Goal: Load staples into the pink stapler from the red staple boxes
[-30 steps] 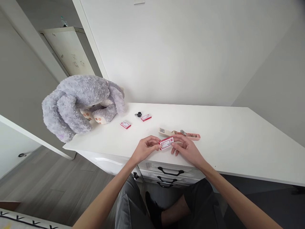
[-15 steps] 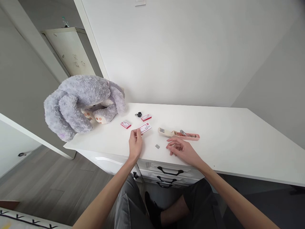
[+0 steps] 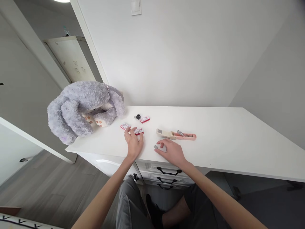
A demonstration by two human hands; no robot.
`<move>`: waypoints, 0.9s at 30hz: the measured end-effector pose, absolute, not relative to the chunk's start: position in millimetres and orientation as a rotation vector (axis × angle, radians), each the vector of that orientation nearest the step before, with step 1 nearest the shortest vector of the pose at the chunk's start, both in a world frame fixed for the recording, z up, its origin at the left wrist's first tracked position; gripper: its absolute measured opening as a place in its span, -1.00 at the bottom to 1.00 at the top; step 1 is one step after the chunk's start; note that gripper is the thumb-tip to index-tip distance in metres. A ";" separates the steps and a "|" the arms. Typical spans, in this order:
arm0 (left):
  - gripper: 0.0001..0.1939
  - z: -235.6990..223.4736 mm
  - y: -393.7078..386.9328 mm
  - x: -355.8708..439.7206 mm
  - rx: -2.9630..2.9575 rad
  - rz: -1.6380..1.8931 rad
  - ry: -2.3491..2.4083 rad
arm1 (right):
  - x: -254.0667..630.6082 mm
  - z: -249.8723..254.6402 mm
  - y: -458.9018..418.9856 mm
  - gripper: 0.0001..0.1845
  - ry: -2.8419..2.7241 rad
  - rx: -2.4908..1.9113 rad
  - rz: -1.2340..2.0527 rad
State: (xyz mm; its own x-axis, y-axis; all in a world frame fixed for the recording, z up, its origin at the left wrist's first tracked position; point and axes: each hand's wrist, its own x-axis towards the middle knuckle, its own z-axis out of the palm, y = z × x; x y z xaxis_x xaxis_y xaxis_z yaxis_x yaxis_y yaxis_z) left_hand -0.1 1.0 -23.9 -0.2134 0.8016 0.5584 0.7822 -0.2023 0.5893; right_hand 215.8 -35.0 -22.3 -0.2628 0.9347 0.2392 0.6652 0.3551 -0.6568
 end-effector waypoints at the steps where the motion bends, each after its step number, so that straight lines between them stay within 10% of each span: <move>1: -0.58 -21.6 -1.9 2.9 2.046 1.403 1.948 | 210.8 -23.0 -34.1 -0.76 -2.026 -1.393 0.536; 14: -0.41 -6.3 -14.6 16.5 2.803 0.629 1.369 | 274.0 0.3 -31.5 -0.66 -1.717 -1.186 0.739; 27: -0.44 -11.3 -11.9 14.4 2.802 0.610 1.329 | 339.5 5.6 8.7 -0.68 -1.857 -1.319 0.500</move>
